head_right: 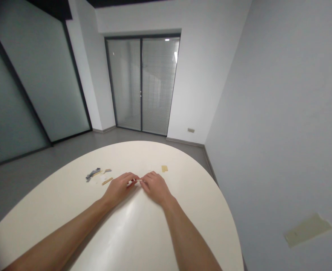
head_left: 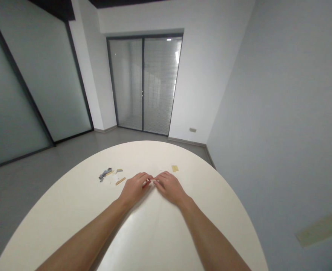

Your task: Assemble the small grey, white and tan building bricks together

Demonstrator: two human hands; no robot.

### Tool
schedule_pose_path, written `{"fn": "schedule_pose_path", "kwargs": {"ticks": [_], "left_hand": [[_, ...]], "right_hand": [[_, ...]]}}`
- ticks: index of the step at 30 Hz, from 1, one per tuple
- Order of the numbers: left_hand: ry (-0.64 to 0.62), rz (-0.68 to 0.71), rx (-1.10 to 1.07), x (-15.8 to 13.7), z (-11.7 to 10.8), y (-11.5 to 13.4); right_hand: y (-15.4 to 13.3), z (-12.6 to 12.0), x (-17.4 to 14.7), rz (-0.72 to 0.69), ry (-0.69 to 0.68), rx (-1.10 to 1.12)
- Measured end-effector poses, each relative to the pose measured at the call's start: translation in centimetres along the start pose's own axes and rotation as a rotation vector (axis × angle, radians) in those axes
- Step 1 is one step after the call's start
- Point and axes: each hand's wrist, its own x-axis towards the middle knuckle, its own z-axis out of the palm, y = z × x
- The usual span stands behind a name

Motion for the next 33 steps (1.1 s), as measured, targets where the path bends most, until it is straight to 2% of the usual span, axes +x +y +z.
{"fn": "schedule_pose_path", "kwargs": {"ticks": [33], "left_hand": [[-0.036, -0.035, 0.017, -0.18, -0.22, 0.19]], "right_hand": [[-0.25, -0.16, 0.09, 0.045, -0.01, 0.014]]}}
